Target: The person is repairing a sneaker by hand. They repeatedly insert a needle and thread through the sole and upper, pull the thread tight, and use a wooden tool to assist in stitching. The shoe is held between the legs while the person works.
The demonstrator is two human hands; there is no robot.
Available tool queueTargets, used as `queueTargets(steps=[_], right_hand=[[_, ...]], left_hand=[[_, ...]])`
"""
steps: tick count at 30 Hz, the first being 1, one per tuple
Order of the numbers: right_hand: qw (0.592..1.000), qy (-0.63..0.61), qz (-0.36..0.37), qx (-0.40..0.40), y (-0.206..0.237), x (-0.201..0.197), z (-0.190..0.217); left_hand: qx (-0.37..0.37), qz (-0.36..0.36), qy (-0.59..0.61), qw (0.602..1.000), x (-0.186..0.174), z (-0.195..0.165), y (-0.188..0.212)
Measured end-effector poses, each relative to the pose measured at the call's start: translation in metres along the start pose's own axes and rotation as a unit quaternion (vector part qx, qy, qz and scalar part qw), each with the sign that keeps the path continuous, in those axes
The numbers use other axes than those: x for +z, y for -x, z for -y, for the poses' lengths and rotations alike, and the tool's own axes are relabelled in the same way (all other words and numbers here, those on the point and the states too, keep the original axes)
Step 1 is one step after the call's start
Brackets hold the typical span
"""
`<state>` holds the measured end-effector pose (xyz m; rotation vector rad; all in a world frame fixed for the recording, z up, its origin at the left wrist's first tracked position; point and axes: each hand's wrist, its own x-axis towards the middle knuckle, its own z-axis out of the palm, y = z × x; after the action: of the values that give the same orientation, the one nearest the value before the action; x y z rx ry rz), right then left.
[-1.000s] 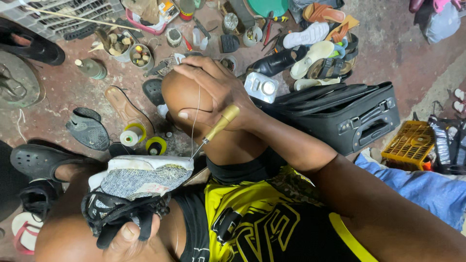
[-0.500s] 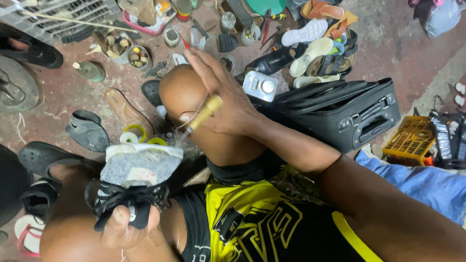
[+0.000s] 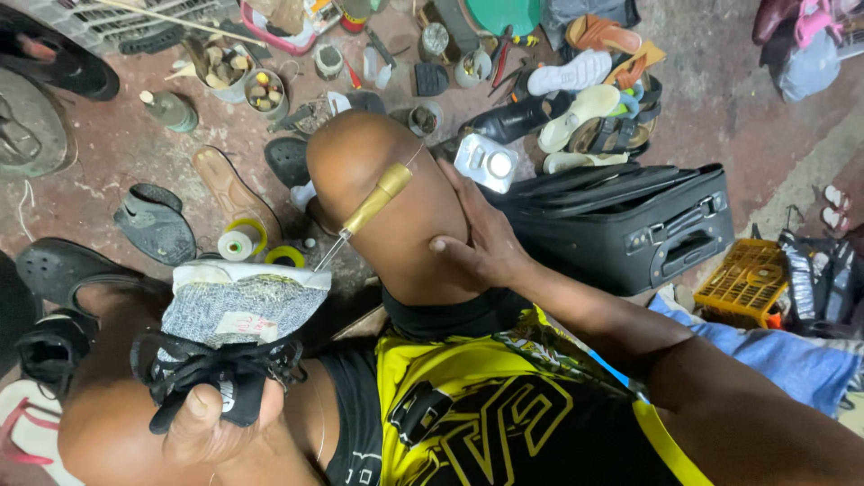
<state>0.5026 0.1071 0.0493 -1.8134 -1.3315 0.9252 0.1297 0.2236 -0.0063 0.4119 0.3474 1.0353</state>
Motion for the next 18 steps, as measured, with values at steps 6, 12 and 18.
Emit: queueTargets(steps=[6,12,18], right_hand=[[1.000,-0.001,-0.006,-0.028,-0.008,-0.002,0.006],[1.000,-0.020,0.012,-0.005,0.004,-0.005,0.001],[0.999,0.013,0.037,-0.038,0.020,-0.010,-0.008]], left_hand=[[-0.063,0.001,0.037,0.997,0.025,0.011,-0.003],[-0.209,0.018,0.101,0.973,0.029,0.005,-0.013],[0.024,-0.028,0.018,0.999,0.021,0.044,-0.006]])
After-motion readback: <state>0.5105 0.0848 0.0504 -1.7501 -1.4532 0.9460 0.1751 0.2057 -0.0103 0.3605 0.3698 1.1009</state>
